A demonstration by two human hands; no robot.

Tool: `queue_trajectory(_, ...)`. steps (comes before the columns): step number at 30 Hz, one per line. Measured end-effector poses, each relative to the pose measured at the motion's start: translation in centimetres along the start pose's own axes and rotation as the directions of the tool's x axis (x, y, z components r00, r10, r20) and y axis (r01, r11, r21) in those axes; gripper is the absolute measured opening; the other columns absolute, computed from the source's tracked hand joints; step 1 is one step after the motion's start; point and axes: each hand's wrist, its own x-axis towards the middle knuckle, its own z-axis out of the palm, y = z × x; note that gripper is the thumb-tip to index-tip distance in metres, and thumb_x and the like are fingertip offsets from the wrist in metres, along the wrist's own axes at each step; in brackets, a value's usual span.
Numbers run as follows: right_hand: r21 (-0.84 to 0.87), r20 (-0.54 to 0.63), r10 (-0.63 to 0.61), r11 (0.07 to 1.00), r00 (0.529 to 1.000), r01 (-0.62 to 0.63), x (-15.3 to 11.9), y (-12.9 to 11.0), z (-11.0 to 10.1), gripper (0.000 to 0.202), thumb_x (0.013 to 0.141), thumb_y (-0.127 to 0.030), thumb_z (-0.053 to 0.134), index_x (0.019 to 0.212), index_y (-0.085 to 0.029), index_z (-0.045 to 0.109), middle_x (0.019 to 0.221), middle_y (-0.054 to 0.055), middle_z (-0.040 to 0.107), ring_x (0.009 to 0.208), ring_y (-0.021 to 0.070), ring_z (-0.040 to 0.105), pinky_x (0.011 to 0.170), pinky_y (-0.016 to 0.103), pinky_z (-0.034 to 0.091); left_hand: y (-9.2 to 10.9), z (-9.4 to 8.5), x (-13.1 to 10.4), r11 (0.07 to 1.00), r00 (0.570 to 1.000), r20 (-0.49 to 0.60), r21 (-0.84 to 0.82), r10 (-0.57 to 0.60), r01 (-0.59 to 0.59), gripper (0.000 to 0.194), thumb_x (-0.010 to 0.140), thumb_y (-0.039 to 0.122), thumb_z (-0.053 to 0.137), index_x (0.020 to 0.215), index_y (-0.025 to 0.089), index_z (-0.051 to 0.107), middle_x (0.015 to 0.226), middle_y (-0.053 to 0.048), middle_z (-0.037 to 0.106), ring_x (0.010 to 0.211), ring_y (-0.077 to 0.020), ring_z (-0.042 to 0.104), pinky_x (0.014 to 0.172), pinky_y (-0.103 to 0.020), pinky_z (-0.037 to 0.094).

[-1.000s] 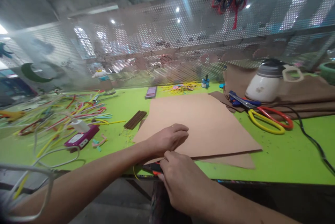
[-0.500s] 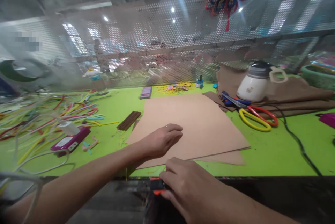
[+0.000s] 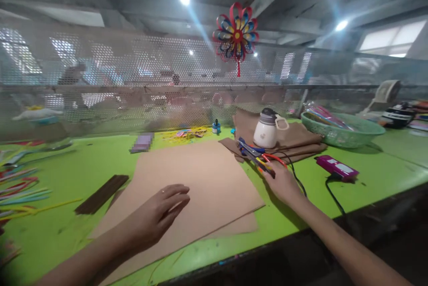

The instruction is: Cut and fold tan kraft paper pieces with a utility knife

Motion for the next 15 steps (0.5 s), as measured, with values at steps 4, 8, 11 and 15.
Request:
queue_trajectory(4,-0.050,0.005,-0.077,0.996,0.997,0.077,-0.5,-1.4,-0.3,0.025,0.088,-0.032,0.051,0.090,-0.016,0.070,0.095,0.014,0.066,0.098,0.0314,0.058,0.088,0.048,0.045,-0.7,0.0,-0.2,0.986,0.987,0.032,-0.047,-0.158,0.160,0.039,0.093,0.028,0.051,0.132,0.026,0.055,0.144,-0.010,0.047,0.130,-0.0262,0.046,0.107,-0.044,0.043)
queue_trajectory(8,-0.006,0.115,-0.115,0.993,0.987,0.117,0.1,-4.3,-1.0,0.031,0.092,-0.039,0.047,0.085,-0.017,0.068,0.091,0.012,0.067,0.093,0.0268,0.059,0.084,0.040,0.044,-1.3,0.3,0.1,0.960,0.972,0.007,-0.159,-0.234,0.232,0.041,0.092,0.033,0.053,0.132,0.028,0.055,0.143,-0.009,0.049,0.131,-0.0274,0.046,0.109,-0.046,0.039)
queue_trajectory(11,0.025,0.246,-0.052,0.999,0.968,0.048,1.2,-5.8,0.0,0.031,0.083,-0.045,0.058,0.065,-0.020,0.062,0.064,0.004,0.062,0.062,0.0204,0.056,0.060,0.031,0.040,-1.8,0.8,0.3,0.866,0.945,-0.002,-0.402,-0.326,0.298,0.043,0.091,0.031,0.053,0.134,0.026,0.052,0.141,-0.010,0.051,0.130,-0.0257,0.049,0.108,-0.044,0.042)
queue_trajectory(15,0.062,0.267,0.060,0.995,0.962,-0.079,1.7,-5.5,1.3,0.023,0.073,-0.042,0.066,0.067,-0.021,0.056,0.060,0.000,0.058,0.058,0.0192,0.054,0.053,0.028,0.035,-2.2,0.9,0.3,0.674,0.908,0.055,-0.651,-0.415,0.348,0.045,0.089,0.030,0.053,0.134,0.020,0.048,0.140,-0.014,0.053,0.128,-0.0246,0.052,0.105,-0.042,0.045)
